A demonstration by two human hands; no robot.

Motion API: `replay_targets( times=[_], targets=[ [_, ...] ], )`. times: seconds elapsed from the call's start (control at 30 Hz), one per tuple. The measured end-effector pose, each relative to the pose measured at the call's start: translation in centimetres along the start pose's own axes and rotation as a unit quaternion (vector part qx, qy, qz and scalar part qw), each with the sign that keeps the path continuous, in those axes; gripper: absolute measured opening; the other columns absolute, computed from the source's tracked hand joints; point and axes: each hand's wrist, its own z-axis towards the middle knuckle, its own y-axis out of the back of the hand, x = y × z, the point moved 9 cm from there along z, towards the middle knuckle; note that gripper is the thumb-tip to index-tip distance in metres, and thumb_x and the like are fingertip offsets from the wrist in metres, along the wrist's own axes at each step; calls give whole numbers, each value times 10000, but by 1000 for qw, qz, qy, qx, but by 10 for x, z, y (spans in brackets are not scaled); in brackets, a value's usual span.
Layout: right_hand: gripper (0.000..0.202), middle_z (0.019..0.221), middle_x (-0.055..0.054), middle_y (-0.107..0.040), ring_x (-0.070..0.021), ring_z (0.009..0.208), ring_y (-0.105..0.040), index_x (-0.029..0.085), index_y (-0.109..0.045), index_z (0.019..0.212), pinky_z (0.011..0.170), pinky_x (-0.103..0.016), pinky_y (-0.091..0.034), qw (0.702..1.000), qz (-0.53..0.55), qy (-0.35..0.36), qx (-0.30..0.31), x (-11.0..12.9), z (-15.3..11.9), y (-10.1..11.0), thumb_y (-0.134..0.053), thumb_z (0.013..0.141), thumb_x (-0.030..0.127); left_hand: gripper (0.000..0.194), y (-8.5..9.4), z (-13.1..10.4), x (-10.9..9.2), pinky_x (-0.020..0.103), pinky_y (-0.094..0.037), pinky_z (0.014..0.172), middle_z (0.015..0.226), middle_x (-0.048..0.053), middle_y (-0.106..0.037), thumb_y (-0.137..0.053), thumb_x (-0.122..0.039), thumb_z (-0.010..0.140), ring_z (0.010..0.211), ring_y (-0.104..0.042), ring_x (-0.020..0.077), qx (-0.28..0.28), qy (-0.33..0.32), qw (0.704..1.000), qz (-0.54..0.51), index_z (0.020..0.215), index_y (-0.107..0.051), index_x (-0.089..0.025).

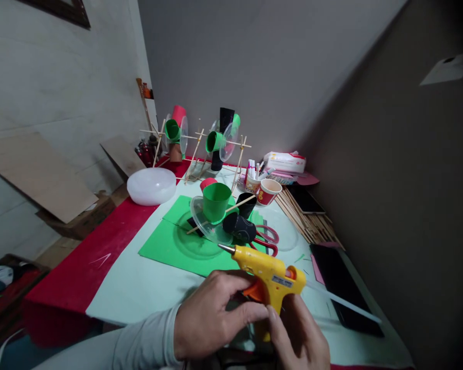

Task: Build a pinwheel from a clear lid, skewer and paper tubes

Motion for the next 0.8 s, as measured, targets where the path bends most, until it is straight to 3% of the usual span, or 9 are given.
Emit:
replay_targets(
  times=[0.07, 0.1, 0.23, 0.33, 0.4, 0.5, 0.6, 0.8],
  targets=[
    [393, 1024, -103, -785, -243, 810, -753, 200, -688, 1094, 708, -303, -600, 998, 51, -35, -29, -1, 6, 5, -745, 849, 501, 289, 16, -10, -5, 280, -495, 879, 979, 79, -750, -638, -345, 892, 896, -678, 197, -53, -24, 996, 63, 1060, -767, -149],
    [394, 1001, -99, -783, -225, 744, -742, 200, -675, 1087, 658, -299, -592, 994, 81, -48, -47, -2, 10, 9, -754, 844, 500, 300, 26, -16, -5, 278, -511, 819, 929, 82, -745, -631, -340, 887, 833, -680, 192, -77, -33, 992, 94, 1058, -772, -138],
    [401, 740, -7, -721, -156, 613, -673, 218, -645, 951, 578, -245, -557, 971, 204, -75, -97, -2, 38, 31, -877, 728, 458, 344, 90, -36, 13, 295, -480, 644, 839, 82, -753, -540, -401, 930, 788, -688, 222, -193, -16, 952, 236, 861, -793, -180],
    [459, 703, 13, -685, -117, 595, -624, 189, -666, 845, 532, -193, -521, 962, 238, -83, -107, 2, 62, 38, -975, 558, 369, 402, 146, -35, 35, 355, -510, 792, 964, 99, -756, -550, -503, 908, 893, -686, 263, -264, 15, 920, 290, 931, -785, -178],
    [449, 675, 23, -647, -80, 564, -576, 158, -672, 796, 501, -153, -481, 961, 240, -95, -98, 4, 76, 34, -984, 519, 323, 487, 169, -21, 49, 421, -507, 897, 1107, 139, -735, -542, -535, 880, 1007, -673, 311, -256, 31, 914, 313, 1081, -757, -148],
    [492, 689, 30, -623, -38, 532, -511, 124, -694, 817, 464, -121, -430, 955, 259, -129, -65, 3, 92, 17, -981, 454, 288, 616, 182, 5, 62, 497, -470, 1008, 1219, 200, -705, -557, -565, 819, 1117, -638, 366, -216, 40, 915, 338, 1179, -720, -93],
    [499, 728, 24, -653, -27, 533, -496, 121, -716, 835, 462, -118, -422, 949, 275, -150, -44, -3, 104, 3, -954, 413, 238, 604, 178, 24, 66, 512, -430, 1066, 1226, 190, -717, -531, -610, 829, 1189, -601, 382, -178, 24, 924, 337, 1114, -742, -121],
    [355, 877, -47, -768, -119, 707, -656, 138, -755, 865, 622, -200, -539, 955, 255, -154, -15, -20, 119, -16, -876, 538, 206, 595, 170, 39, 75, 505, -427, 1067, 1146, 119, -771, -514, -727, 837, 1169, -613, 396, -144, 31, 946, 290, 1006, -789, -227]
  ],
)
